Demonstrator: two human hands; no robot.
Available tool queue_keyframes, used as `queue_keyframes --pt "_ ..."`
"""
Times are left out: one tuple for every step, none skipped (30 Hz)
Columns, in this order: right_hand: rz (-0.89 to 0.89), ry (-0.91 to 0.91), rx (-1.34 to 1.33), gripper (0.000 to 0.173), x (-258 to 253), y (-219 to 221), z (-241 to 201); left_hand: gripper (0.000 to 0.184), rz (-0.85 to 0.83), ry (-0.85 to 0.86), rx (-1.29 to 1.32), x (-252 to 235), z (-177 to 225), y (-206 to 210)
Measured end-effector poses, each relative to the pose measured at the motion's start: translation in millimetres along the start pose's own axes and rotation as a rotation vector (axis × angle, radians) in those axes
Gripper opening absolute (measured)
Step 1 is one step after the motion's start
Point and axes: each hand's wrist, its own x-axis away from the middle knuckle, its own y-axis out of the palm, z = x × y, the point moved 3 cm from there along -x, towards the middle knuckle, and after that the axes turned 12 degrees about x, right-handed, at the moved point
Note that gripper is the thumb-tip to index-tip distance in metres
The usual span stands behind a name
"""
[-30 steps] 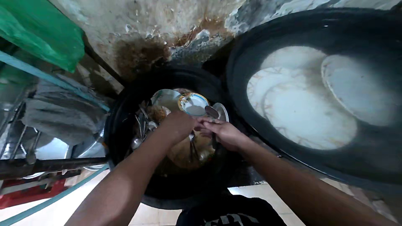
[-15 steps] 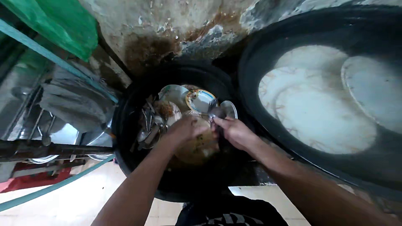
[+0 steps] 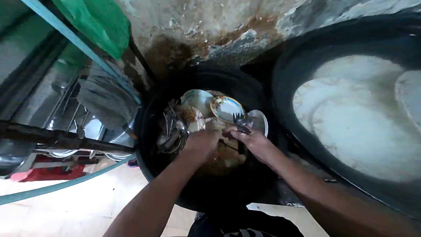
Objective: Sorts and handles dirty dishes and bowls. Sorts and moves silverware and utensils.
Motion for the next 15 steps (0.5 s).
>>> queue_keyframes --pt "-0.023 0.037 -0.011 0.022 1.4 7.1 -5.8 0.026 0.05 0.07 -0.011 2.8 5.5 -16.7" --pt "-0.056 0.07 -0.042 0.024 2.2 14.6 -10.4 0.023 0.137 0.152 -0.011 3.4 5.2 -30.7" --pt "-0.112 0.083 -0.067 0.027 1.4 19.9 -11.6 0.023 0.203 0.193 0.005 2.0 1.4 -43.4" --pt "-0.16 0.087 -0.067 0.027 0.0 24.6 -11.7 0.025 0.227 0.189 0.029 -1.3 -5.2 -54.2" --pt "-0.188 0.092 -0.047 0.028 -2.3 28.8 -10.3 0.026 0.23 0.177 0.072 -5.3 -14.9 -61.7" --pt "-0.193 0.096 -0.015 0.029 -5.6 31.9 -7.0 0.028 0.216 0.158 0.132 -9.8 -26.9 -65.4" --pt "-0.179 0.121 0.041 0.03 -8.2 33.5 -5.0 0.03 0.206 0.126 0.185 -14.2 -41.0 -65.0" --pt "-0.151 0.154 0.092 0.029 -10.5 33.7 -3.9 0.031 0.208 0.08 0.199 -18.0 -56.8 -60.7" --pt "-0.117 0.175 0.119 0.027 -12.6 32.7 -2.8 0.032 0.211 0.016 0.202 -20.3 -71.7 -53.0" --pt "-0.079 0.183 0.113 0.026 -13.8 30.8 -2.6 0.034 0.195 -0.062 0.194 -20.6 -82.6 -42.6" --pt "-0.036 0.19 0.077 0.027 -15.5 28.6 -2.2 0.038 0.153 -0.162 0.154 -19.9 -88.7 -30.3" --pt "-0.003 0.197 0.024 0.028 -16.9 26.9 -2.0 0.046 0.099 -0.275 0.107 -19.8 -91.7 -17.7" --pt "0.01 0.207 -0.016 0.028 -17.2 25.8 -2.7 0.049 0.047 -0.364 0.053 -19.9 -92.7 -5.4" --pt "0.029 0.219 -0.011 0.028 -17.4 25.1 -3.6 0.049 0.01 -0.428 0.006 -21.6 -94.1 7.0" --pt "0.045 0.237 0.03 0.028 -17.3 24.5 -4.7 0.045 -0.003 -0.48 -0.017 -24.1 -94.6 17.6"
